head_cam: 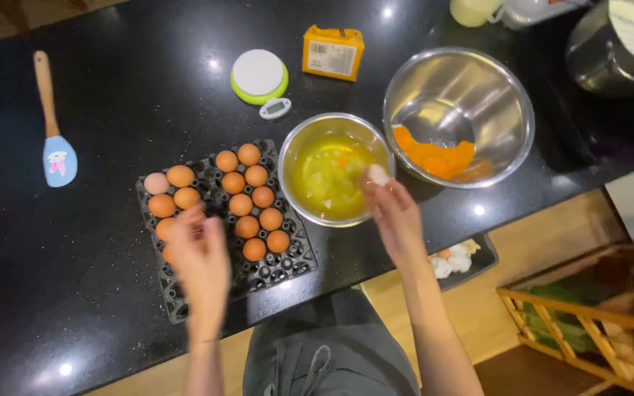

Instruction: Crack eggs and separate the egg yolks from the whites into two different stainless steel bowls.

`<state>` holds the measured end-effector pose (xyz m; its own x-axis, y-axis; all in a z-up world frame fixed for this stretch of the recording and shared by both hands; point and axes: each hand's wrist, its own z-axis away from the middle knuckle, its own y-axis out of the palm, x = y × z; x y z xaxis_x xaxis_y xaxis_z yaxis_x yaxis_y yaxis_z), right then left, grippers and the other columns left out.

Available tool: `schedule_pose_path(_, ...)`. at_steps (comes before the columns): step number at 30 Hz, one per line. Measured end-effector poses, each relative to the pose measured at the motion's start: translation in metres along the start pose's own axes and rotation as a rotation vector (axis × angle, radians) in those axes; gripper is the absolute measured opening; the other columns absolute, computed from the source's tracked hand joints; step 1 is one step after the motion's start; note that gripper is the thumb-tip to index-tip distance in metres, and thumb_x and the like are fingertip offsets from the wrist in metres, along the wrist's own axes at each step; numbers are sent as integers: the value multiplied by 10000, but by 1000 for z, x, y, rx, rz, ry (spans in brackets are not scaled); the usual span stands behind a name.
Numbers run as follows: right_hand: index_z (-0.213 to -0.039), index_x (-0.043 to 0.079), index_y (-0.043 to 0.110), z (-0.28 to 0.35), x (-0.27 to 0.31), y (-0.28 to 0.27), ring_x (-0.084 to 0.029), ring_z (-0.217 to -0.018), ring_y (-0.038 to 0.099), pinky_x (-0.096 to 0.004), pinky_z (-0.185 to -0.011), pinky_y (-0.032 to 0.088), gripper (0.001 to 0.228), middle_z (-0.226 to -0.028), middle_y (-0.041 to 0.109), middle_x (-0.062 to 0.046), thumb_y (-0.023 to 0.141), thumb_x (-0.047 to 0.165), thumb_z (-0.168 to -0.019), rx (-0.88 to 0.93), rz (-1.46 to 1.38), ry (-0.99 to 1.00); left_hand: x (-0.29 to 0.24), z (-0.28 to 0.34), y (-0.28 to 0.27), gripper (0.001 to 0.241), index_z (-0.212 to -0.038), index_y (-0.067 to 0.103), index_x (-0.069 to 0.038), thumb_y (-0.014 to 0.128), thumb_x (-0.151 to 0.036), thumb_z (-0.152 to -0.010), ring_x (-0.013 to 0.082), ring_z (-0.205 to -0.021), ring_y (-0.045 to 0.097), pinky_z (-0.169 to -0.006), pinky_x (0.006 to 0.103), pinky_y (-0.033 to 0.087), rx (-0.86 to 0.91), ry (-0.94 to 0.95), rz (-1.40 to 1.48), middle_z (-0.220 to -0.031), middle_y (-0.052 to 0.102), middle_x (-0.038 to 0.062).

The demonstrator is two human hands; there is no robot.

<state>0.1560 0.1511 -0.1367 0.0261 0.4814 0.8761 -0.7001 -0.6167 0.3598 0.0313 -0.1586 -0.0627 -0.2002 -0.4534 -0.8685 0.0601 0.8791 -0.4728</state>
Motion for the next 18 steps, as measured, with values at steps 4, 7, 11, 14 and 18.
schedule_pose_path(4,-1351,63,576,52,47,-52,-163,-1101,665,-304,-886,546,382,-1268,684,-62,673,139,-990,-77,-288,-212,113,13,-49,451,-1255,655,13,672,-401,-1075,394,-1268,530,-1062,528,434,-143,89,-653,-1351,601,210)
schedule_pose_path(7,-1373,66,572,85,60,-111,-150,-1122,672,-293,-908,555,394,-1296,676,-57,672,167,-1006,-296,-238,-377,171,16,-61,549,-1157,715,-12,642,-553,-1103,438,-1333,493,-1076,561,409,-44,-6,-783,-1414,589,227)
schedule_pose_path(11,-1387,1,578,66,-12,-266,-160,-911,654,-289,-813,592,411,-1151,634,-103,725,199,-1059,-638,225,-356,225,11,-64,622,-1131,745,-20,665,-634,-1079,445,-1397,463,-1128,557,396,14,23,-791,-1449,575,216)
schedule_pose_path(14,-1384,-2,413,67,-11,-281,-154,-856,658,-315,-636,581,620,-1128,651,-127,782,188,-923,-876,777,9,234,0,-67,614,-1062,773,-33,704,-640,-999,433,-1461,420,-1142,562,385,34,19,-835,-1477,580,188)
schedule_pose_path(18,-1339,-3,525,62,11,-265,-154,-882,673,-284,-643,593,419,-1116,661,-129,681,178,-995,-798,623,-286,168,-5,-64,558,-1015,774,-15,780,-569,-943,400,-1509,390,-1195,566,382,-23,-45,-862,-1492,588,131)
